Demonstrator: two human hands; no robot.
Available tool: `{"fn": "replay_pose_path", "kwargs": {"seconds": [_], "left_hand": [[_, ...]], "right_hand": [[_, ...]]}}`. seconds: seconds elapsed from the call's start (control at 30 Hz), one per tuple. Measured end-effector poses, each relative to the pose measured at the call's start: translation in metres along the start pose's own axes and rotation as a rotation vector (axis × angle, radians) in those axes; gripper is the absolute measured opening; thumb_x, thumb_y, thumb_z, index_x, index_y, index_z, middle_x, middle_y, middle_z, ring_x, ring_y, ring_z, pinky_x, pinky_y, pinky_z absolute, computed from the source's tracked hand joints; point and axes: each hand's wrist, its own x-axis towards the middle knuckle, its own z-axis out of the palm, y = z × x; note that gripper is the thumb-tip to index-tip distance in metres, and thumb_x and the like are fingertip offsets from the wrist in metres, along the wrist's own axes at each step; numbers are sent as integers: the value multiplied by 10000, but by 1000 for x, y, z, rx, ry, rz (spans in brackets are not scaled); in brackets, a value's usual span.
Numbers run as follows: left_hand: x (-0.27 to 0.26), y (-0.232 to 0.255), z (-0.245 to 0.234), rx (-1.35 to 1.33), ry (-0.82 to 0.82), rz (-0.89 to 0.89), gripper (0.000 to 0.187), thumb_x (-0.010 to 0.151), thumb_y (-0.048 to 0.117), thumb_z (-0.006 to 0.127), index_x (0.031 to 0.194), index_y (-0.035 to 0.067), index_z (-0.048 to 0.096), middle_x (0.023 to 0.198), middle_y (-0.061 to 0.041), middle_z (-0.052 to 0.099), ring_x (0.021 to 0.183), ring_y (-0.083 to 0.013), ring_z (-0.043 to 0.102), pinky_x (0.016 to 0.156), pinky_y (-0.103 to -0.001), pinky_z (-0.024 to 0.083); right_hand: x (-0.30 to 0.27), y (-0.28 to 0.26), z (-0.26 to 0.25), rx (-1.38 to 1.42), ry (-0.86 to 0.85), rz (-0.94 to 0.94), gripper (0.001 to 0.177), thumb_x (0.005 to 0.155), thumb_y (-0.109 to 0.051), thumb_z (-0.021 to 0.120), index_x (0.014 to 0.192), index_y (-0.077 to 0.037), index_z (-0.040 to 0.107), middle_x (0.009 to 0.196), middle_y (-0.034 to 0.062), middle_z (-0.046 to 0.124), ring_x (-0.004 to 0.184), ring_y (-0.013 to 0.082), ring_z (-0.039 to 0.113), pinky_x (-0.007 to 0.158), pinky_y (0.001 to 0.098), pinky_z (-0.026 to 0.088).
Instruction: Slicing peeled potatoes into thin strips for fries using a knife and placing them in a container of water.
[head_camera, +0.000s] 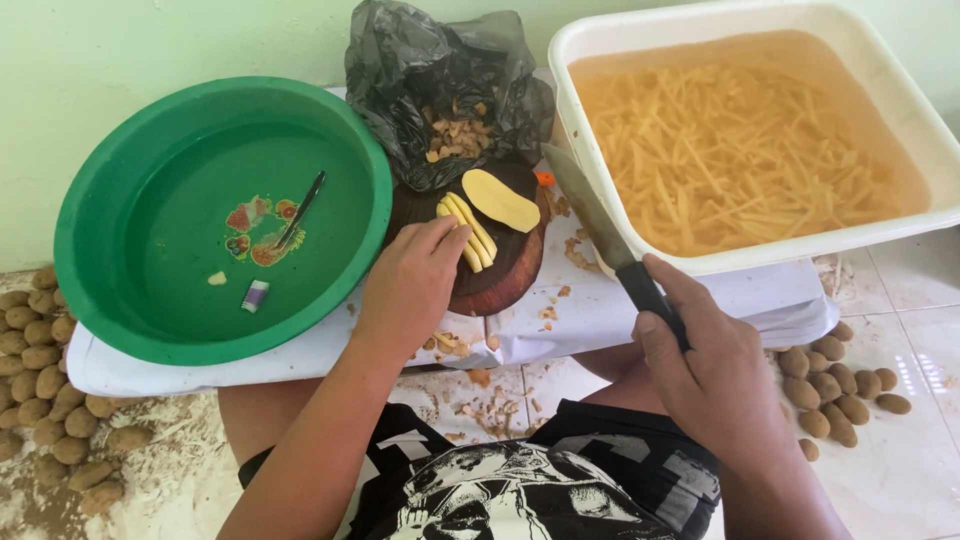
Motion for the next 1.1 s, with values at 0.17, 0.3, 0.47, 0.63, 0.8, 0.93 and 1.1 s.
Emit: {"fn": "replay_pose_path", "kwargs": {"seconds": [0.17,0.3,0.47,0.63,0.8,0.93,1.1], "left_hand": [[26,-12,-4,55,-170,48,391,900,5,659,1285,76,669,1322,-84,643,1158,-313,559,875,-465,516],[50,-23,-5,204,-337,121,376,897,30,659,1224,198,734,1140,1,668,1061,-289,552,847,-459,476],[65,-29,-15,247,-428,173,220,894,27,683,1013,200,746,997,1,685,983,-281,571,786,-445,464],[61,-23,-32,214,-622,83,87,902,152,652,935,201,716,887,6,683,945,-266,584,774,-440,443],[38,-1,-47,88,-578,-299,117,920,177,614,982,84,649,920,-104,611,809,-288,613,637,-440,550],[14,11,-27,21,-424,-418,152,952,219,663,984,72,638,913,-111,610,778,-294,625,580,-450,537],[-10,14,-5,4,-116,-334,302,947,237,743,1149,38,639,982,-106,647,912,-286,595,740,-395,533]], "right_hand": [[-1,3,7,3,1,-89,566,951,-355,539,1495,-199,533,1073,35,769,969,309,710,825,411,503],[-2,-7,5,-39,-64,41,594,929,-404,519,1512,-289,509,1051,-3,779,980,347,712,793,467,516],[-1,-12,5,-136,-120,171,604,913,-458,483,1515,-407,477,1074,-37,778,1040,367,686,859,506,497],[-1,-6,11,-225,-143,205,609,911,-495,459,1519,-451,450,1026,-73,777,1030,350,689,892,513,488],[-2,2,25,-19,-129,-40,549,950,-422,500,1485,-297,513,1011,22,816,905,363,737,802,406,539],[-5,-5,37,36,-172,-85,533,967,-364,506,1477,-212,506,963,13,853,977,256,794,827,366,567],[-5,-19,67,-119,-90,-262,532,972,-244,502,1495,-144,484,1014,144,759,758,428,690,587,561,512]]}}
